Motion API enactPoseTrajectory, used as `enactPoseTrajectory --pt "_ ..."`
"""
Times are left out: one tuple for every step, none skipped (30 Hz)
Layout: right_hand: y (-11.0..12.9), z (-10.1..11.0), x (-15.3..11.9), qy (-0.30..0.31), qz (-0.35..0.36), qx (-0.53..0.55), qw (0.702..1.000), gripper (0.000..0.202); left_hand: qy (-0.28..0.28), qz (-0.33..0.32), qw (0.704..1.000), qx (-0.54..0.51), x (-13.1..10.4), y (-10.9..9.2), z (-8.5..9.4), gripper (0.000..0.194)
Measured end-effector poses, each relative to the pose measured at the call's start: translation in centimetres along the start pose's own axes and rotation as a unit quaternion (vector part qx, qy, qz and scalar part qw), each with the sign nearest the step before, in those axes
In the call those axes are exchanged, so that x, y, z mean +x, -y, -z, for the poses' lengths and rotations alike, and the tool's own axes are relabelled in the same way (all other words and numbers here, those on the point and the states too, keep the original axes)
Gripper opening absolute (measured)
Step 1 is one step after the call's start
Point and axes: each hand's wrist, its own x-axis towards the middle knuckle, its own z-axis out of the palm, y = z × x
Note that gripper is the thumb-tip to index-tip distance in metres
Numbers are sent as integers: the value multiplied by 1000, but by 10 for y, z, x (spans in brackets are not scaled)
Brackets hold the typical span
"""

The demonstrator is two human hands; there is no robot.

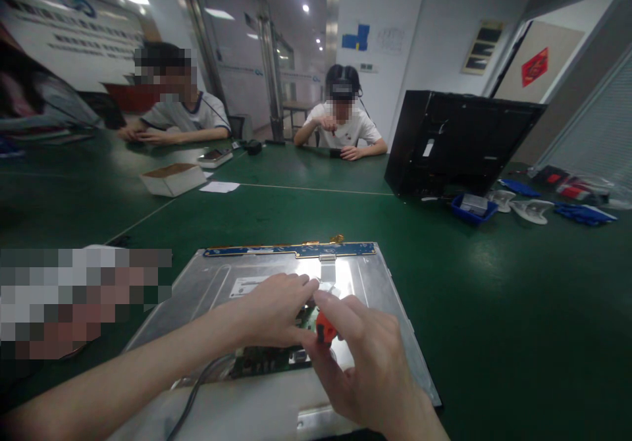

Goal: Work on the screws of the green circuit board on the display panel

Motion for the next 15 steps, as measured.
enactPoseTrajectory --pt "0 1 0 4 -1 7 1000 37 2 1 1000 -1 0 0 0 64" --pt "1 2 1 9 -3 15 1000 38 4 1 1000 -3 0 0 1 64" --pt "2 2 1 13 -3 23 1000 39 6 1 1000 -4 0 0 1 66" --pt "2 3 1 17 -5 28 999 41 7 1 1000 -6 0 1 1 67" --pt "3 4 1 20 -7 29 999 42 8 0 1000 -7 0 1 1 68" --pt "3 4 0 21 -9 27 999 44 10 -1 1000 -7 1 1 1 68" --pt "3 5 0 24 -14 23 999 45 13 -2 1000 -6 1 1 1 69" --pt "3 5 -1 25 -17 20 999 46 17 -2 1000 -4 1 1 2 69" --pt "3 5 -1 26 -18 21 999 47 20 -1 1000 -1 1 1 2 70" --pt "3 5 -1 26 -19 23 999 48 21 0 1000 1 1 1 2 70" --pt "3 5 -1 24 -18 26 999 48 19 0 1000 2 1 1 2 71" --pt "3 5 -1 22 -16 29 999 49 15 0 1000 1 1 1 2 70" --pt "3 4 -1 21 -15 33 999 49 10 -2 1000 0 0 1 2 70" --pt "2 4 0 19 -14 35 999 49 5 -5 1000 -2 0 1 2 68" --pt "2 3 0 17 -13 34 999 48 1 -6 1000 -3 0 1 1 68"
